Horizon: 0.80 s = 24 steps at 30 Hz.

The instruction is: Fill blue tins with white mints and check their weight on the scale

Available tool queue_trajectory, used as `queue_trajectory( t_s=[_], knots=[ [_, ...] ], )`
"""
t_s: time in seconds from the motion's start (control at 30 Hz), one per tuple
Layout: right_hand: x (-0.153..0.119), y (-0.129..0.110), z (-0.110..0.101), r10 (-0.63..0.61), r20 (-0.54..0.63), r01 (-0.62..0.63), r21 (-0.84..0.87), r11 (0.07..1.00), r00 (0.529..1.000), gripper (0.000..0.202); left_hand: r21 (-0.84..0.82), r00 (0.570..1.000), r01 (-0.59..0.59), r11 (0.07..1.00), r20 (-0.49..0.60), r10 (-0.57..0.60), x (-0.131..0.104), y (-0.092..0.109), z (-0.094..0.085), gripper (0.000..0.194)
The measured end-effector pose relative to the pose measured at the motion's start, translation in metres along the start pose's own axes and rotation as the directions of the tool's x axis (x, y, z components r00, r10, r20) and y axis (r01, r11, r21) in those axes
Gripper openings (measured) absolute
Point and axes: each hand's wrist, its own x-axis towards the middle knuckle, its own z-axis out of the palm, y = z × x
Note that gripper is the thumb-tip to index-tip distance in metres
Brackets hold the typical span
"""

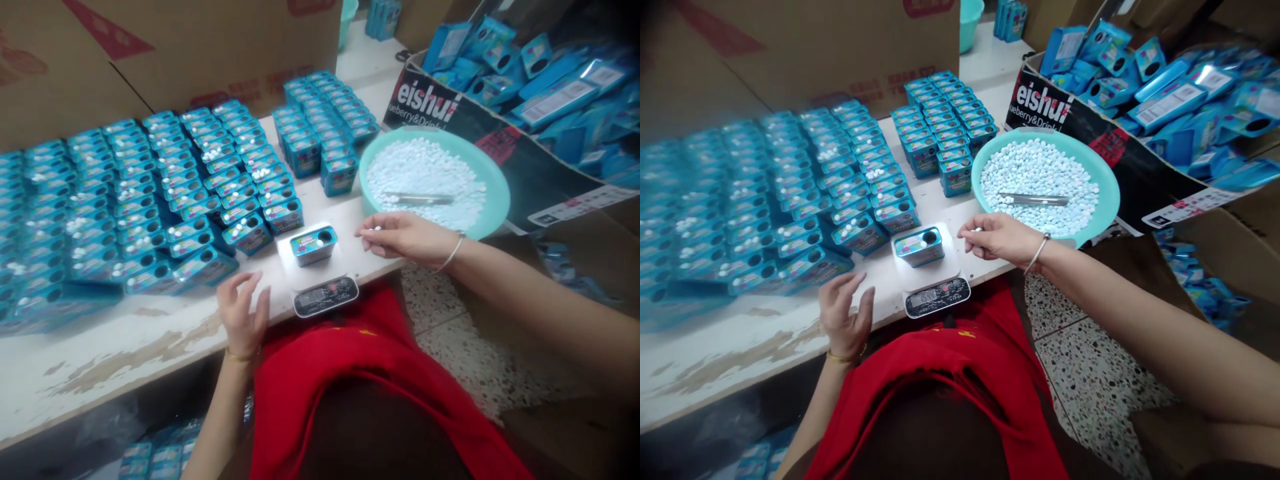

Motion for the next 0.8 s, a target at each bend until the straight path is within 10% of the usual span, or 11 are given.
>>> queue_trajectory(
  t_s=[0.23,0.4,0.57,0.7,0.8],
  knots=[
    [0.022,-0.029,0.032,-0.204,0.076,0.216,-0.240,0.946,0.976,0.006,-0.021,0.944,-0.307,0.951,0.118,0.307,0.057,0.055,0.020,0.046],
    [0.031,-0.034,0.042,-0.311,-0.009,0.292,-0.317,0.902,0.950,0.015,-0.001,0.940,-0.296,0.955,0.180,0.291,0.071,0.064,0.034,0.045],
    [0.028,-0.035,0.031,-0.336,-0.088,0.336,-0.007,0.942,0.938,0.010,0.005,0.950,-0.179,0.984,0.261,0.172,0.080,0.066,0.036,0.052],
    [0.020,-0.011,0.015,-0.284,-0.161,0.307,0.141,0.941,0.945,0.027,-0.109,0.897,-0.138,0.984,0.407,0.171,0.105,0.063,0.028,0.033],
    [0.023,0.036,0.007,-0.141,-0.227,0.182,0.169,0.969,0.964,0.041,-0.206,0.935,-0.096,0.974,0.316,0.159,0.156,0.059,0.020,0.031]
  ],
)
